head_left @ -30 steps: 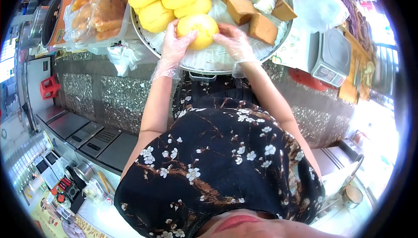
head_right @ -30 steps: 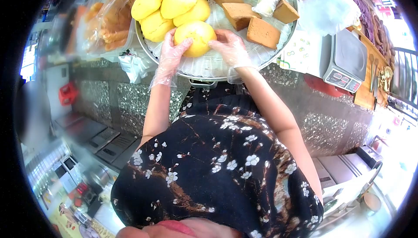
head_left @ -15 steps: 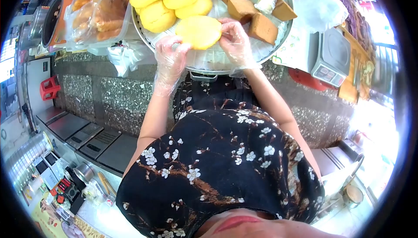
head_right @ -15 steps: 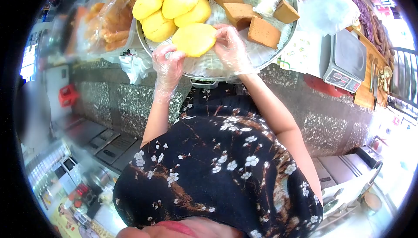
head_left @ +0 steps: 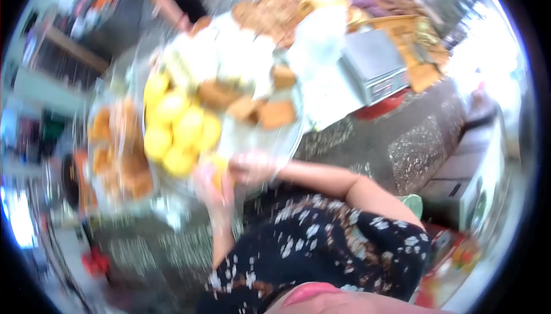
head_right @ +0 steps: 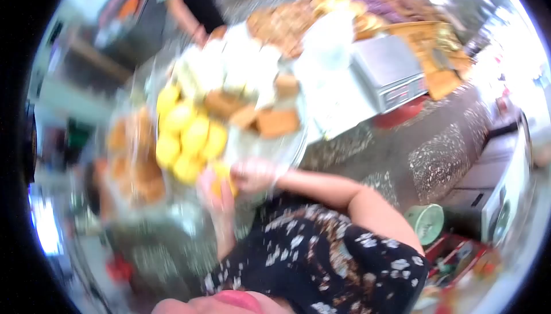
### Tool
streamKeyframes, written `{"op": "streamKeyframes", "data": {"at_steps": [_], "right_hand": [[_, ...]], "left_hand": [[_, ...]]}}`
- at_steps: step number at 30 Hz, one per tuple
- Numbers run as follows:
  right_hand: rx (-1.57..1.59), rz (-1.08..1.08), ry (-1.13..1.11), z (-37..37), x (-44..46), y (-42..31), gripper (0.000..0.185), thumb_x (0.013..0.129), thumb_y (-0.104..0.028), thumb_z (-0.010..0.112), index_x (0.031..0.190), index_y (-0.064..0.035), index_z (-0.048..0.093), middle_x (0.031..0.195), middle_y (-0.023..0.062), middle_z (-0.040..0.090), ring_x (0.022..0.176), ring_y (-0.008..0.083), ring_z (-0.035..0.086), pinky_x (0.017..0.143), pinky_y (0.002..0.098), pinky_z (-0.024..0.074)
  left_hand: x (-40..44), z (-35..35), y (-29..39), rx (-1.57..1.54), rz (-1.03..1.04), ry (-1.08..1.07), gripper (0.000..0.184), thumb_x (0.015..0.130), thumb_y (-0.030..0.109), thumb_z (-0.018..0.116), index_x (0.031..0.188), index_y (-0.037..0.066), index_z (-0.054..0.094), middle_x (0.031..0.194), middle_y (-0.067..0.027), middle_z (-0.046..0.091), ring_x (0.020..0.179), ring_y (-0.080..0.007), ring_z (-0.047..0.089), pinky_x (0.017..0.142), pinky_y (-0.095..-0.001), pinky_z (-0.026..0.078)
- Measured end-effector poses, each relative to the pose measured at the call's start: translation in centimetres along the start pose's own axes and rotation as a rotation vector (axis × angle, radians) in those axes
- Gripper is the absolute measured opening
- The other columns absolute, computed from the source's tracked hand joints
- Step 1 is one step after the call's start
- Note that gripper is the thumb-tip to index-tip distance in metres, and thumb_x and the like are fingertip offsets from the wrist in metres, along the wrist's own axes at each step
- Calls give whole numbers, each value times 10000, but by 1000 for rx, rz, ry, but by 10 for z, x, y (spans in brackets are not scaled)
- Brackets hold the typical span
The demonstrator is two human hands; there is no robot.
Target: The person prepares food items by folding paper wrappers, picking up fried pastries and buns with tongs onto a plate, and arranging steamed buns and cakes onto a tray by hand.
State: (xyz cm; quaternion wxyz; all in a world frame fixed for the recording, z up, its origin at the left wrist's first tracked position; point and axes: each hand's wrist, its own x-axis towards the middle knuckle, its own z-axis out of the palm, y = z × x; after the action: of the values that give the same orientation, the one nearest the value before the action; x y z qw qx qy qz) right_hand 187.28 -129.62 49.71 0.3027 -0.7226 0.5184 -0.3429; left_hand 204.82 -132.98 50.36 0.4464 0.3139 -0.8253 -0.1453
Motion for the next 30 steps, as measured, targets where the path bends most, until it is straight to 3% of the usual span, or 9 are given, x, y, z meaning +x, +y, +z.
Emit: {"op": "streamKeyframes", "data": {"at_steps": [2, 3, 5, 13, 14, 17, 21, 24, 30], "right_hand": [[-39, -14, 159, 18, -9, 18, 188, 746, -206, 628, 900, -97, 617, 776, 166, 630, 709, 372, 613, 639, 452, 494], [319, -145, 296, 18, -12, 21, 158, 734, -197, 638, 864, -109, 628, 766, 137, 640, 696, 317, 618, 638, 423, 498], [112, -173, 218, 19, -22, 43, 100, 750, -145, 618, 839, -123, 657, 757, 103, 641, 685, 224, 614, 631, 355, 501], [573, -180, 701, -29, -90, -9, 78, 787, -122, 621, 830, -101, 683, 725, 74, 625, 662, 163, 605, 608, 296, 488], [84, 72, 631, -22, -113, 8, 122, 812, -162, 657, 748, -58, 645, 692, 101, 602, 617, 218, 591, 566, 332, 471], [-188, 331, 690, -37, -144, 9, 205, 867, -183, 637, 718, -44, 613, 653, 109, 568, 568, 271, 566, 498, 326, 446], [-274, 278, 719, -71, -148, 6, 179, 803, -161, 674, 930, -54, 605, 827, 138, 590, 702, 310, 582, 611, 380, 479], [-367, 62, 635, -96, -119, 9, 538, 734, -133, 696, 1229, -54, 503, 1120, 182, 554, 991, 353, 553, 842, 429, 462], [-411, 48, 414, -102, -62, 30, 756, 661, -165, 750, 1331, -31, 425, 1265, 238, 491, 1156, 398, 501, 960, 454, 435]], "left_hand": [[5, 19, 30, -197, 55, -47, 205, 835, 124, 655, 1004, 42, 574, 998, -149, 616, 970, -351, 576, 887, -472, 449], [5, 33, 37, -304, 97, -99, 178, 823, 110, 655, 972, 48, 582, 964, -129, 625, 953, -334, 581, 883, -466, 447], [25, 56, 60, -306, 375, -118, 148, 797, 108, 650, 924, 70, 586, 938, -87, 637, 923, -279, 592, 895, -444, 428], [17, 89, 71, -372, 637, -234, 212, 796, 185, 633, 995, 127, 590, 1099, -77, 607, 1038, -261, 557, 994, -457, 359], [20, 91, 70, -346, 544, -150, 279, 795, 183, 627, 1058, 112, 569, 1188, -113, 551, 1113, -305, 509, 1017, -476, 340], [56, 88, 62, -126, 298, -92, 482, 771, 140, 607, 1231, 65, 487, 1368, -199, 390, 1269, -427, 356, 1060, -535, 294], [96, 96, 36, -58, -13, -257, 533, 734, 46, 584, 1257, 39, 484, 1354, -223, 409, 1262, -410, 371, 1058, -473, 330], [92, 110, 19, 271, 103, -429, 538, 735, 53, 627, 1257, 46, 497, 1329, -227, 432, 1227, -407, 401, 1033, -444, 360], [89, 120, 15, 277, -26, -149, 743, 639, 79, 764, 1309, 64, 442, 1342, -224, 412, 1256, -409, 375, 1065, -494, 314]]}}
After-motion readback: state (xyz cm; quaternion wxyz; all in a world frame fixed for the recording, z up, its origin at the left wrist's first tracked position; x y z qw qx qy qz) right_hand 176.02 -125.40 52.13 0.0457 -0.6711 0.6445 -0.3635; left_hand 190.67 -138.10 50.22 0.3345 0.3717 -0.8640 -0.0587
